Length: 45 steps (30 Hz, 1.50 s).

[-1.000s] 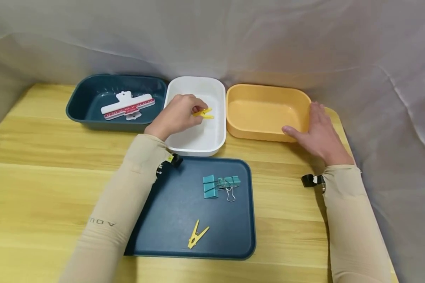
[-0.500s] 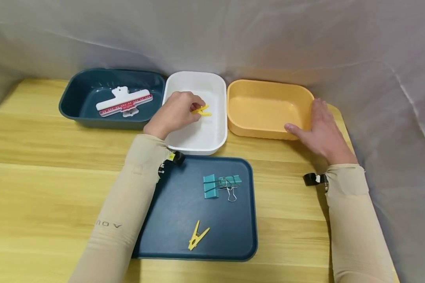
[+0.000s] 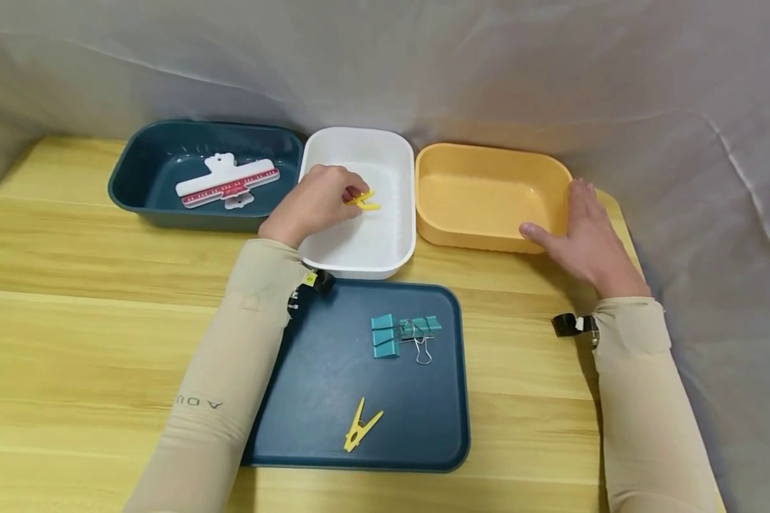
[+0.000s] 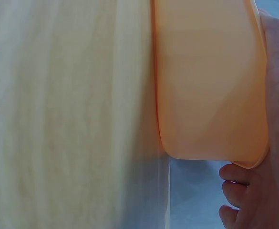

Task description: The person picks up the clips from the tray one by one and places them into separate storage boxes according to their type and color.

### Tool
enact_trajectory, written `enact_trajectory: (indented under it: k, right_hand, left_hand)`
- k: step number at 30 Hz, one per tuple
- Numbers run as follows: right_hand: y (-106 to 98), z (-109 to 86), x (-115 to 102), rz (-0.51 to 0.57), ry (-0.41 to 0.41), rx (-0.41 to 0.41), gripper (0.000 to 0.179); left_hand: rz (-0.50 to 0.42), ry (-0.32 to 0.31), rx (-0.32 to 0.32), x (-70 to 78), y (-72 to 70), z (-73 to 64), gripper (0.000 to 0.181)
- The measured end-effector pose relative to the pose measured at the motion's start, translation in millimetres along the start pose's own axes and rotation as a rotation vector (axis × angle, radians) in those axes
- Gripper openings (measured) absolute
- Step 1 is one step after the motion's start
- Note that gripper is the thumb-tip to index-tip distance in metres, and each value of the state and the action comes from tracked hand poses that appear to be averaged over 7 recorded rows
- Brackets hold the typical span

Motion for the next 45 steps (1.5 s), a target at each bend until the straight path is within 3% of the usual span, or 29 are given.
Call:
enact_trajectory:
  k: [8,19,26,45]
  right_hand:
    - [-2,1.3,3,0.0,0.001,0.003,0.116]
    - [-2,1.3,0,0.008,-0.009,-0.003,0.115]
    - [-1,2.6,1,0.007,-0.016,-0.002,0.115]
    - [2,2.5,2,0.02,-0.01,-0.008,0.114]
  left_hand:
    - [0.003,-0.001,0.006,0.8,1.1,4.7,0.039]
    - [0.016,-0.045,-0.048,1.0,2.2,3.2,0.04]
    - [0.075,-0.048,-0.085,1.1,5.2,5.5,0.039]
    - [0.106,-0.047,-0.091,-1.6,11.0,4.5,0.04]
Point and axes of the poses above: each hand's wrist, its own z-axis towards the middle knuckle, its own y-axis out of the palm, x = y × z, the point moved 1 cm from there along z, towards the middle knuckle, and after that the axes turned 10 degrees about -x, right-handed, at the moved point
